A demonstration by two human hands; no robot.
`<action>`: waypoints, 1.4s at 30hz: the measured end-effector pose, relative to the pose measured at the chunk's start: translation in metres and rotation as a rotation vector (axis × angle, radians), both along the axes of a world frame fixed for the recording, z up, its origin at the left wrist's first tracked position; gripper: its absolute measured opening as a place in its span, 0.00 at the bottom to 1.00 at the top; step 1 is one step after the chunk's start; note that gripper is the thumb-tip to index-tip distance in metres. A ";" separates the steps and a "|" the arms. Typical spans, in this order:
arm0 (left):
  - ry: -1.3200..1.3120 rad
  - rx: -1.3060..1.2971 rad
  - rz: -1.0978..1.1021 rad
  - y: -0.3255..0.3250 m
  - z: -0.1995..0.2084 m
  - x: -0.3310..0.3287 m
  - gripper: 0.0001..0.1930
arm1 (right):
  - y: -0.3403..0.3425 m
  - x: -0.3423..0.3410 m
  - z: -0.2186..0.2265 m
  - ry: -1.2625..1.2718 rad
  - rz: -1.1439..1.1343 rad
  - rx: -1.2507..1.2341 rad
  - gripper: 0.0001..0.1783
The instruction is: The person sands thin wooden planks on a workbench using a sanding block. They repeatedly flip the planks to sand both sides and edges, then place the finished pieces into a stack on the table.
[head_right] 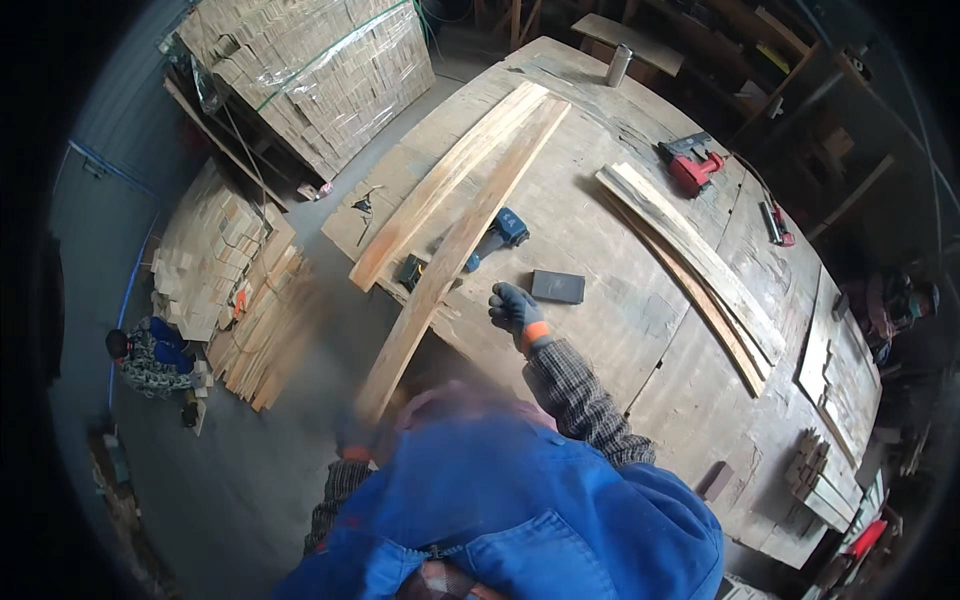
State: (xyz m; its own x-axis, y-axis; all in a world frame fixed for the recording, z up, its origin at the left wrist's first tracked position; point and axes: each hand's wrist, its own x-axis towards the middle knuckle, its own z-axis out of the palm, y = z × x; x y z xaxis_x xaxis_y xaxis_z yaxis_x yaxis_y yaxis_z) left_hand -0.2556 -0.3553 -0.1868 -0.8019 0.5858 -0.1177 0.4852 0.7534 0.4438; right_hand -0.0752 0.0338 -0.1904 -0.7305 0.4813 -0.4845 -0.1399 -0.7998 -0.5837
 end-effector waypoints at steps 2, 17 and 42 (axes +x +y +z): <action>0.057 -0.066 0.089 0.023 -0.023 -0.027 0.38 | 0.004 0.009 -0.010 -0.054 -0.064 -0.030 0.07; 0.133 -0.075 -0.146 0.308 -0.165 -0.291 0.42 | -0.059 0.061 -0.045 -0.474 -0.711 -0.346 0.07; -0.036 -0.279 -0.256 0.340 -0.204 -0.300 0.53 | -0.182 0.104 -0.140 -1.018 -0.462 -0.069 0.11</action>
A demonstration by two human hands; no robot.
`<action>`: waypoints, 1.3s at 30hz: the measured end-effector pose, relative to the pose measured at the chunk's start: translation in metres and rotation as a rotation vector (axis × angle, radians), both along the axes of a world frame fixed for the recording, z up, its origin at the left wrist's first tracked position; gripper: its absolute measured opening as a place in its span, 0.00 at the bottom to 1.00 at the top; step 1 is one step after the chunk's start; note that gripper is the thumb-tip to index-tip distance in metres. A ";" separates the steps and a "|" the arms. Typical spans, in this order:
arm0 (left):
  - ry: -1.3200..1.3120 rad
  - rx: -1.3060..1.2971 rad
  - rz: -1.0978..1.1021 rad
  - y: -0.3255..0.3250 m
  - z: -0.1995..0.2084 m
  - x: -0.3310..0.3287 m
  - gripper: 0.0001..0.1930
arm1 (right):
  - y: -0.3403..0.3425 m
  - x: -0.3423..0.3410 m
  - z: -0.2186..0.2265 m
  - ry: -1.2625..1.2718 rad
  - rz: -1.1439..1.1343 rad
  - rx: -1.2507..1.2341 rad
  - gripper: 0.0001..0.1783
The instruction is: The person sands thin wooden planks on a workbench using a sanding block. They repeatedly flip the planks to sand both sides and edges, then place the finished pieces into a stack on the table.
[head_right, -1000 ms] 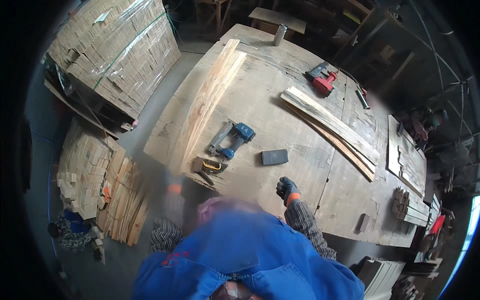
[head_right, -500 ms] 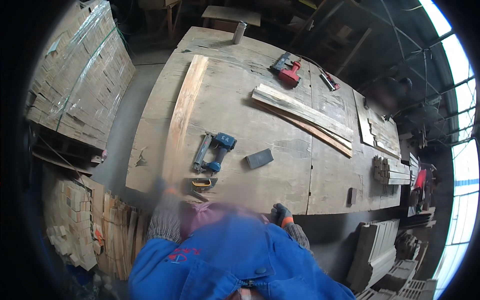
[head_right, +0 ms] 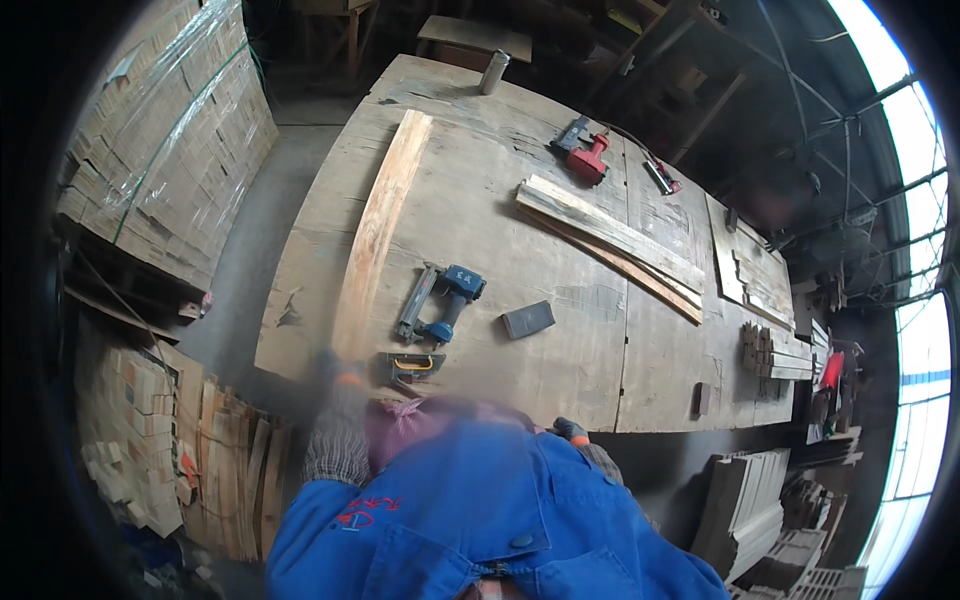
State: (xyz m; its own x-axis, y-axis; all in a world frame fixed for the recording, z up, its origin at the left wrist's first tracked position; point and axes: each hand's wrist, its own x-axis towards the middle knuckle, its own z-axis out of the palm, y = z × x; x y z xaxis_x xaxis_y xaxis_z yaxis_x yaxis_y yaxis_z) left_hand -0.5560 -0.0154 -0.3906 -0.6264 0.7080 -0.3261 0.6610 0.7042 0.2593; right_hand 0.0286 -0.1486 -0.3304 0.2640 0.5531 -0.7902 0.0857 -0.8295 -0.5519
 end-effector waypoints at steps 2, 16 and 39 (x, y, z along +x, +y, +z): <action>0.019 0.049 -0.021 0.003 -0.005 -0.004 0.53 | 0.007 0.016 -0.005 -0.258 0.301 -0.023 0.12; -0.051 0.113 -0.092 0.003 0.001 -0.011 0.44 | -0.010 0.052 -0.077 -0.148 0.375 0.025 0.14; 0.024 0.342 -0.171 0.013 -0.035 -0.028 0.41 | -0.013 0.023 -0.048 -0.309 0.380 0.038 0.16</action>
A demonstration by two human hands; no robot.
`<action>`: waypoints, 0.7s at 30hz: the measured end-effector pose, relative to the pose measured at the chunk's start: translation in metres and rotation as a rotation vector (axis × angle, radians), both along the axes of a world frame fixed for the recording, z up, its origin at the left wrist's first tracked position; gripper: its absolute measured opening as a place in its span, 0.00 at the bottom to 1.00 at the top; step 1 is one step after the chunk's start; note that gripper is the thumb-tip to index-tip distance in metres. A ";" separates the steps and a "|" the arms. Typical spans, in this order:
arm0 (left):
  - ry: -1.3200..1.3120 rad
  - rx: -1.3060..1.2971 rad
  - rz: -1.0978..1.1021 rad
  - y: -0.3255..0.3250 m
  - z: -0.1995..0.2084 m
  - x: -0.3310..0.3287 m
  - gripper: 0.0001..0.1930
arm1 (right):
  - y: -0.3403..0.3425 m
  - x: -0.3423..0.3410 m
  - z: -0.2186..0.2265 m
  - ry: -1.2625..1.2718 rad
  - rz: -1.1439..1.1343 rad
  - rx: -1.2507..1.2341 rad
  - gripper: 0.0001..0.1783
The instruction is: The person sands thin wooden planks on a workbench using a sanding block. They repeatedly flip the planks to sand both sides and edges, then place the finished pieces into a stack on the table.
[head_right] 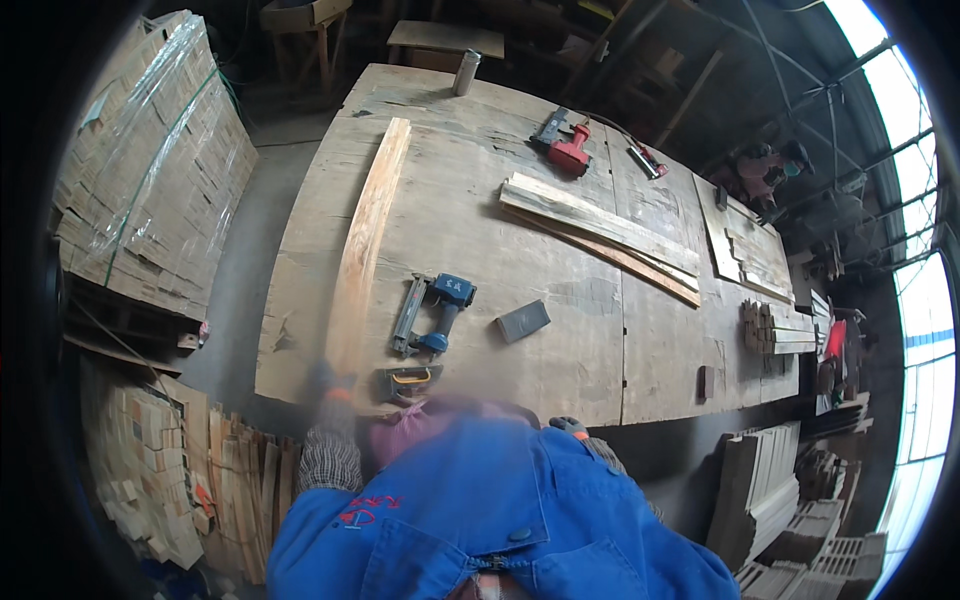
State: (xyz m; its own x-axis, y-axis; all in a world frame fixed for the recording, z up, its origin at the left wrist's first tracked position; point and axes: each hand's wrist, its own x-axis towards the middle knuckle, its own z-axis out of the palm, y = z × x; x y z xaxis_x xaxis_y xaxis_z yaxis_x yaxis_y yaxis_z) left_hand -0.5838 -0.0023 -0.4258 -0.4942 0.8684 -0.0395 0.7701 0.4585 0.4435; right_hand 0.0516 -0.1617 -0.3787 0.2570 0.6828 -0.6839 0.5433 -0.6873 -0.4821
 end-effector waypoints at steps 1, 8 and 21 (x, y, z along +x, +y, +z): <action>-0.003 -0.025 0.000 -0.001 -0.003 -0.002 0.41 | 0.001 0.002 0.008 0.018 -0.039 -0.027 0.16; -0.069 -0.393 0.085 0.011 0.033 -0.001 0.43 | 0.001 -0.006 0.043 0.046 -0.122 -0.086 0.15; 0.056 -0.092 0.044 -0.007 0.033 0.008 0.40 | 0.000 -0.015 0.029 0.092 -0.192 -0.085 0.15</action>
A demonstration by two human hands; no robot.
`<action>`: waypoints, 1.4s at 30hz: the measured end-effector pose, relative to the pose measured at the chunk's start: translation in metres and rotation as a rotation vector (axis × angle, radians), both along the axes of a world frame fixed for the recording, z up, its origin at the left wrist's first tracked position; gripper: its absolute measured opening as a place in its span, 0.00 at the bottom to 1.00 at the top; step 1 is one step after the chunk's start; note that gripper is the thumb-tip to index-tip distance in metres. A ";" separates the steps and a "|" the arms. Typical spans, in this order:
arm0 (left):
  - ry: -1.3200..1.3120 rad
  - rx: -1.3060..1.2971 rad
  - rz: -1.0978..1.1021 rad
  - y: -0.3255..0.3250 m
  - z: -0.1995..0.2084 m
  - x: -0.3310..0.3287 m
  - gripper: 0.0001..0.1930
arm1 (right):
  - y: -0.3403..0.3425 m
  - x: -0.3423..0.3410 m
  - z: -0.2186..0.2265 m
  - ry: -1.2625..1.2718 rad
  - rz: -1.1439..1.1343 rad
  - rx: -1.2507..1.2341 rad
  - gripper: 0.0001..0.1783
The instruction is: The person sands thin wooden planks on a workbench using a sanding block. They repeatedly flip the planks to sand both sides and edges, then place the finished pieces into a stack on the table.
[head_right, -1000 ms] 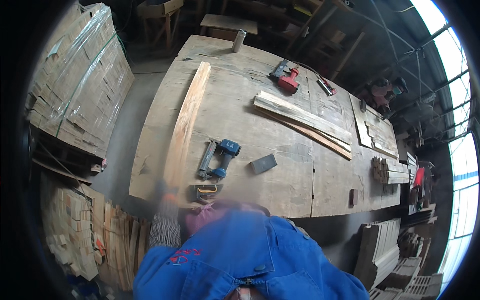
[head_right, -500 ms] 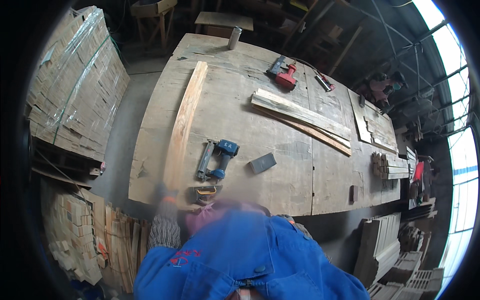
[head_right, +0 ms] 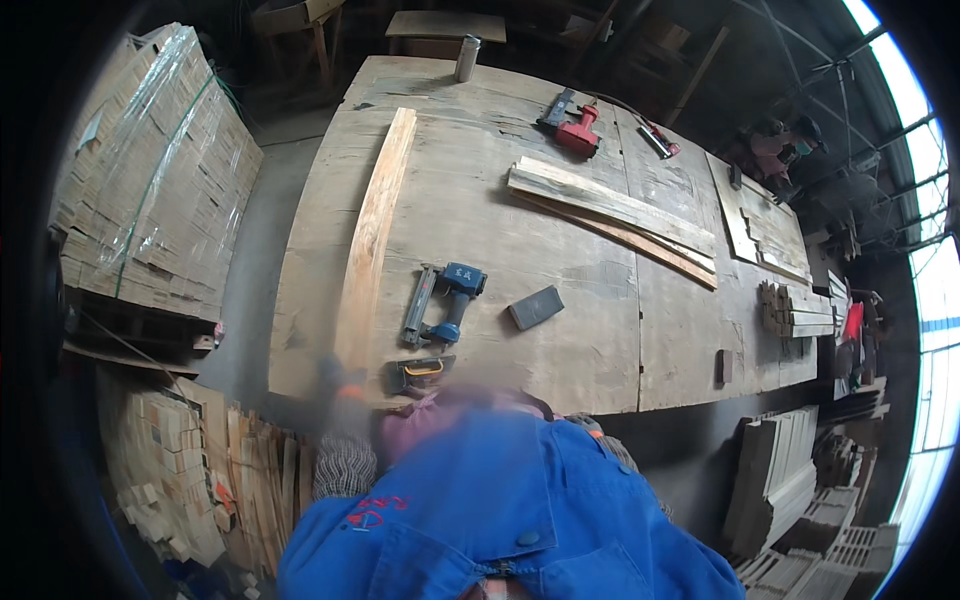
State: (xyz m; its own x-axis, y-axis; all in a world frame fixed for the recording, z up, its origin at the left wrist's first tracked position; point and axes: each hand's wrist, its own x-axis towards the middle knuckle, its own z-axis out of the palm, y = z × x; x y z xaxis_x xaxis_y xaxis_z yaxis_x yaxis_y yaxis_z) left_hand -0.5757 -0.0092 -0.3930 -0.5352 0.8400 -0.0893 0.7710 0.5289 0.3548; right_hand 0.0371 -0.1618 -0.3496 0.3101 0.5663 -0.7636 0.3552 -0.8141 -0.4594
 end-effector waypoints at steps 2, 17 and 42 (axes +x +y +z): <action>0.018 0.037 -0.008 -0.005 0.014 0.012 0.39 | 0.001 0.000 0.000 0.004 -0.005 -0.005 0.15; -0.138 0.148 -0.049 -0.022 -0.010 0.010 0.43 | -0.006 -0.001 0.001 0.013 -0.047 -0.010 0.15; 0.046 -0.176 0.010 -0.032 0.007 0.031 0.54 | -0.017 0.001 -0.007 0.029 -0.114 -0.024 0.14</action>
